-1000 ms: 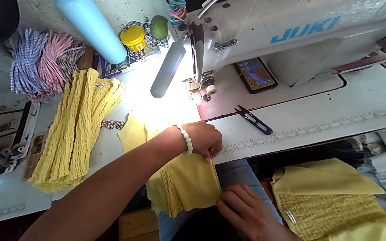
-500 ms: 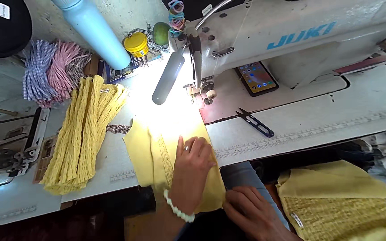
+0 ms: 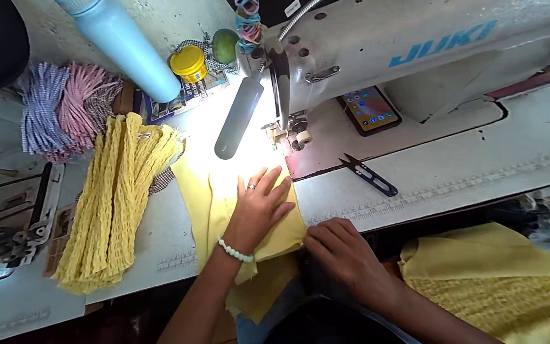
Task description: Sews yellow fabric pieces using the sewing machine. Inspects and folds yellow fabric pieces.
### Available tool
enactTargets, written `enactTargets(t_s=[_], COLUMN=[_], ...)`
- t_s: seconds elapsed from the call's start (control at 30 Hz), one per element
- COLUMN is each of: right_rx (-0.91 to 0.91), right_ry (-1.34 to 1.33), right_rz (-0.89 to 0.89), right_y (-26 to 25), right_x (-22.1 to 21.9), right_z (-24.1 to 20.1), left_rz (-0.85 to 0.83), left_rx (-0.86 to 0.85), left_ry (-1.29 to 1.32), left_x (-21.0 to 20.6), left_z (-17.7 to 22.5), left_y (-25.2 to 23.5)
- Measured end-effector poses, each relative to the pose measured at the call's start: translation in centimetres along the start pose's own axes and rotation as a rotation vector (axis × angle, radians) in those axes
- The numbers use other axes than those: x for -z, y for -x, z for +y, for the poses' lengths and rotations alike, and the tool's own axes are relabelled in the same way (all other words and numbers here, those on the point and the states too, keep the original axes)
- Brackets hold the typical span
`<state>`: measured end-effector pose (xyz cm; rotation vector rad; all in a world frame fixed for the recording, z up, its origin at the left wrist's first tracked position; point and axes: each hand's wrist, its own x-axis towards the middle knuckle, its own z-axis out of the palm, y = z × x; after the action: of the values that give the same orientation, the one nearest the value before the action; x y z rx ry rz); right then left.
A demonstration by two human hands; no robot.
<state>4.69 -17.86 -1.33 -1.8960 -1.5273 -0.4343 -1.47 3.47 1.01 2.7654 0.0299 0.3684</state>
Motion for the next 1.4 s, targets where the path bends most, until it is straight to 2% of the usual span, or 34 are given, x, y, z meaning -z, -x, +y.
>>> enactTargets(t_s=[0.1, 0.17, 0.33, 0.63, 0.83, 1.0, 1.07, 1.13, 1.2, 1.33, 1.4], right_rx=[0.035, 0.047, 0.058, 0.038, 0.042, 0.048, 0.045, 0.044, 0.047, 0.048, 0.041], right_ry=[0.031, 0.035, 0.049, 0.072, 0.055, 0.054, 0.052, 0.045, 0.031, 0.019, 0.026], right_rz=[-0.003, -0.009, -0.015, -0.021, -0.016, -0.013, -0.011, -0.006, -0.007, -0.030, -0.040], right_y=[-0.7, -0.7, -0.6, -0.5, -0.5, -0.5, -0.5, -0.4, -0.4, -0.5, -0.6], right_x=[-0.3, -0.3, -0.2, -0.2, -0.2, -0.2, -0.1, -0.1, -0.2, -0.1, -0.1], right_z=[0.2, 0.2, 0.2, 0.0, 0.1, 0.1, 0.1, 0.2, 0.3, 0.4, 0.6], left_rz=[-0.043, -0.185, -0.435, -0.806, -0.875, -0.972, -0.954, -0.856, -0.641, -0.109, 0.053], left_rx=[-0.271, -0.437, -0.630, -0.629, -0.595, -0.496, -0.477, -0.456, -0.384, -0.040, 0.083], left_ry=[-0.020, -0.014, -0.126, -0.257, -0.236, -0.276, -0.217, -0.116, -0.048, -0.181, -0.181], left_x=[1.3, 2.7, 4.3, 5.2, 5.2, 5.3, 5.2, 4.8, 4.2, 1.9, 0.3], left_z=[-0.1, 0.3, 1.5, 3.4, 4.0, 5.0, 4.6, 4.0, 3.8, 5.2, 5.5], left_y=[-1.3, -2.6, -6.4, -8.6, -9.1, -9.8, -9.7, -9.0, -7.2, -0.9, 1.9])
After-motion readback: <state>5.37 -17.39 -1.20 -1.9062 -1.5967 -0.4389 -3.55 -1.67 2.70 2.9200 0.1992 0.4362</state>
